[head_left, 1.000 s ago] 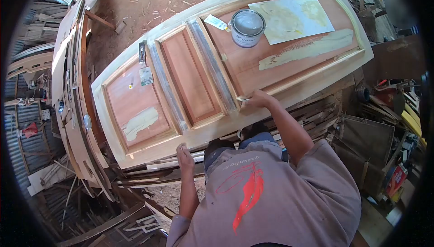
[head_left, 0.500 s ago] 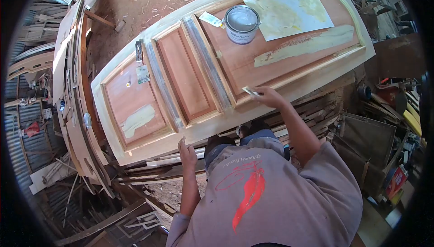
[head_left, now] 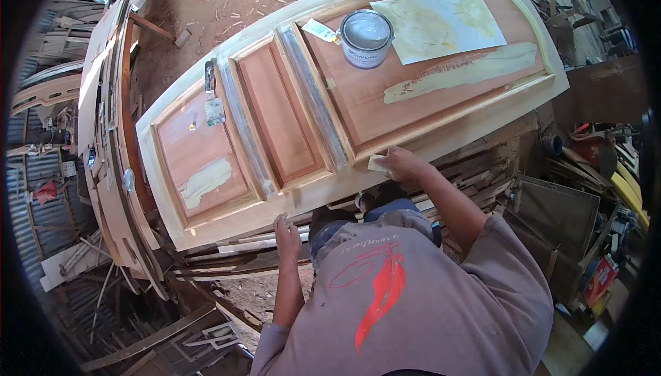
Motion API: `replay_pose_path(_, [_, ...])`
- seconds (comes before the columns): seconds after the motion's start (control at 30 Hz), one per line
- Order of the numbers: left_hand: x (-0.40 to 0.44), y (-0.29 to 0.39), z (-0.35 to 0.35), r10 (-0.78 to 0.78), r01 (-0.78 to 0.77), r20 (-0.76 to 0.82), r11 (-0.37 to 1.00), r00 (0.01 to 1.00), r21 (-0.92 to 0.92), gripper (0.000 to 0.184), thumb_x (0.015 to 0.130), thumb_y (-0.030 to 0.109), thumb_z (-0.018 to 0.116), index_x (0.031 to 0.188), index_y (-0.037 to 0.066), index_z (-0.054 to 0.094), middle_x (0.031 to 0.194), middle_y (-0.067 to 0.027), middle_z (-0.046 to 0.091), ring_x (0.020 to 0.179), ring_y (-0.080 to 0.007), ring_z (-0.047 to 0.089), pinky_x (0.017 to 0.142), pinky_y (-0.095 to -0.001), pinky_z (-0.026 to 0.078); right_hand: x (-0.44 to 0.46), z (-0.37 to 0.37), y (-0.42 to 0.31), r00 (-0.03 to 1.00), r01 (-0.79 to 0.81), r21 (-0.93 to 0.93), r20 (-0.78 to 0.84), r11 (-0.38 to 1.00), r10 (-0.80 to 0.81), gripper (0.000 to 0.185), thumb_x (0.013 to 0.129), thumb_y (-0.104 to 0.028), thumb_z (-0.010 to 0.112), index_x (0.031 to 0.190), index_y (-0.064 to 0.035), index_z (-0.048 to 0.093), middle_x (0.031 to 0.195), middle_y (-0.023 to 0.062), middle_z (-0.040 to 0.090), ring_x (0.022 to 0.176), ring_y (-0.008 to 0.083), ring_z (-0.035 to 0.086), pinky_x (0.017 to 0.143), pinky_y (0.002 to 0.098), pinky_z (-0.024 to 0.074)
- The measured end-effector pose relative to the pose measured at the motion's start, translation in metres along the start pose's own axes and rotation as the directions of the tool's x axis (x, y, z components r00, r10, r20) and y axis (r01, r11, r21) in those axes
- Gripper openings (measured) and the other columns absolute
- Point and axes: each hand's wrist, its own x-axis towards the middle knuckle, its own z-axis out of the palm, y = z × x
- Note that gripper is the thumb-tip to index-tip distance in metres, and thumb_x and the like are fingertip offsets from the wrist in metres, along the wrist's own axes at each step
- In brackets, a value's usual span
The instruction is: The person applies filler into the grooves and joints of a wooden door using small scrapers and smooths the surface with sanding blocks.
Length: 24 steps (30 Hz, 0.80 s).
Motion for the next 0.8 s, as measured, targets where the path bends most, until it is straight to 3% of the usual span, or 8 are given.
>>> replay_pose_path(0.1, [-0.001, 0.003, 0.0, 0.004, -0.004, 0.013, 1.0, 1.0, -0.007, 0.048, 0.093, 0.003, 0.053, 0.139, -0.007, 0.056, 0.143, -0.0273, 0.053, 0.13, -0.042, 0.058, 0.107, -0.0432, 0.052, 0.012, -0.028, -0.015, 0.993, 0.006, -0.032, -0.119, 0.999, -0.01, 0.047, 0.084, -0.018, 0.073, 0.131, -0.0168, 0.075, 0.113, 0.0261, 0.069, 0.111, 0.0438, 0.066, 0.102, 0.0491, 0.052])
replay_pose_path(0.2, [0.0, -0.013, 0.01, 0.116, -0.115, -0.007, 0.99, 0.993, 0.083, 0.046, 0.092, 0.003, 0.053, 0.137, -0.007, 0.058, 0.142, -0.027, 0.055, 0.127, -0.041, 0.06, 0.107, -0.0432, 0.052, 0.061, -0.03, 0.001, 0.995, 0.089, -0.136, 0.062, 0.987, -0.081, 0.039, 0.077, -0.014, 0.071, 0.114, -0.0123, 0.081, 0.108, 0.0271, 0.074, 0.106, 0.042, 0.071, 0.096, 0.0499, 0.0557])
replay_pose_path(0.3, [0.0, -0.018, 0.012, 0.155, -0.153, -0.019, 0.985, 0.988, 0.083, 0.045, 0.092, 0.002, 0.054, 0.135, -0.006, 0.06, 0.141, -0.0267, 0.057, 0.125, -0.0404, 0.062, 0.108, -0.0436, 0.052, 0.082, -0.032, -0.013, 0.986, -0.018, -0.329, 0.151, 0.944, 0.072, 0.03, 0.072, -0.018, 0.074, 0.099, -0.0059, 0.082, 0.099, 0.0219, 0.077, 0.098, 0.0387, 0.075, 0.084, 0.0497, 0.0601])
replay_pose_path(0.4, [-0.005, -0.004, 0.005, 0.049, -0.049, 0.0, 0.999, 0.999, 0.0, 0.045, 0.092, 0.002, 0.054, 0.136, -0.006, 0.06, 0.141, -0.0266, 0.057, 0.126, -0.0407, 0.062, 0.108, -0.044, 0.052, 0.085, -0.05, -0.024, 0.963, 0.0, -0.476, 0.237, 0.88, 0.128, 0.035, 0.07, -0.019, 0.076, 0.101, -0.0025, 0.081, 0.103, 0.0224, 0.078, 0.1, 0.0362, 0.076, 0.085, 0.0471, 0.0606])
replay_pose_path(0.5, [-0.007, -0.001, 0.003, 0.019, -0.019, 0.012, 1.0, 1.0, -0.001, 0.046, 0.092, 0.002, 0.055, 0.137, -0.005, 0.06, 0.141, -0.0262, 0.057, 0.124, -0.039, 0.063, 0.107, -0.0435, 0.053, 0.097, -0.066, -0.04, 0.923, -0.056, -0.429, 0.322, 0.902, 0.21, 0.034, 0.069, -0.016, 0.077, 0.101, -0.0031, 0.082, 0.111, 0.02, 0.078, 0.104, 0.0357, 0.075, 0.087, 0.046, 0.0611])
replay_pose_path(0.6, [-0.012, 0.0, 0.004, 0.014, -0.014, 0.037, 1.0, 0.999, -0.007, 0.046, 0.092, 0.001, 0.054, 0.138, -0.004, 0.059, 0.142, -0.0258, 0.056, 0.121, -0.036, 0.066, 0.105, -0.0429, 0.055, 0.106, -0.048, -0.044, 0.956, -0.021, -0.414, 0.259, 0.91, 0.14, 0.032, 0.07, -0.014, 0.077, 0.1, -0.0038, 0.082, 0.113, 0.0184, 0.078, 0.105, 0.0361, 0.075, 0.088, 0.0456, 0.0611])
replay_pose_path(0.7, [-0.009, 0.008, 0.0, -0.01, 0.011, 0.041, 1.0, 0.999, -0.023, 0.047, 0.092, 0.002, 0.054, 0.138, -0.004, 0.059, 0.142, -0.0256, 0.056, 0.118, -0.0338, 0.068, 0.104, -0.0428, 0.055, 0.095, -0.041, -0.046, 0.975, 0.005, -0.404, 0.204, 0.915, 0.085, 0.026, 0.068, -0.015, 0.074, 0.089, -0.002, 0.082, 0.101, 0.0228, 0.078, 0.099, 0.039, 0.075, 0.085, 0.048, 0.0602])
replay_pose_path(0.8, [-0.006, 0.005, -0.001, -0.007, 0.007, 0.022, 1.0, 1.0, -0.023, 0.048, 0.091, 0.002, 0.055, 0.138, -0.004, 0.06, 0.142, -0.0256, 0.055, 0.118, -0.0342, 0.068, 0.103, -0.0425, 0.055, 0.079, -0.062, -0.061, 0.966, -0.002, -0.445, 0.231, 0.895, 0.118, 0.029, 0.073, -0.015, 0.076, 0.1, -0.0035, 0.082, 0.108, 0.0198, 0.078, 0.103, 0.0358, 0.075, 0.091, 0.0459, 0.0595])
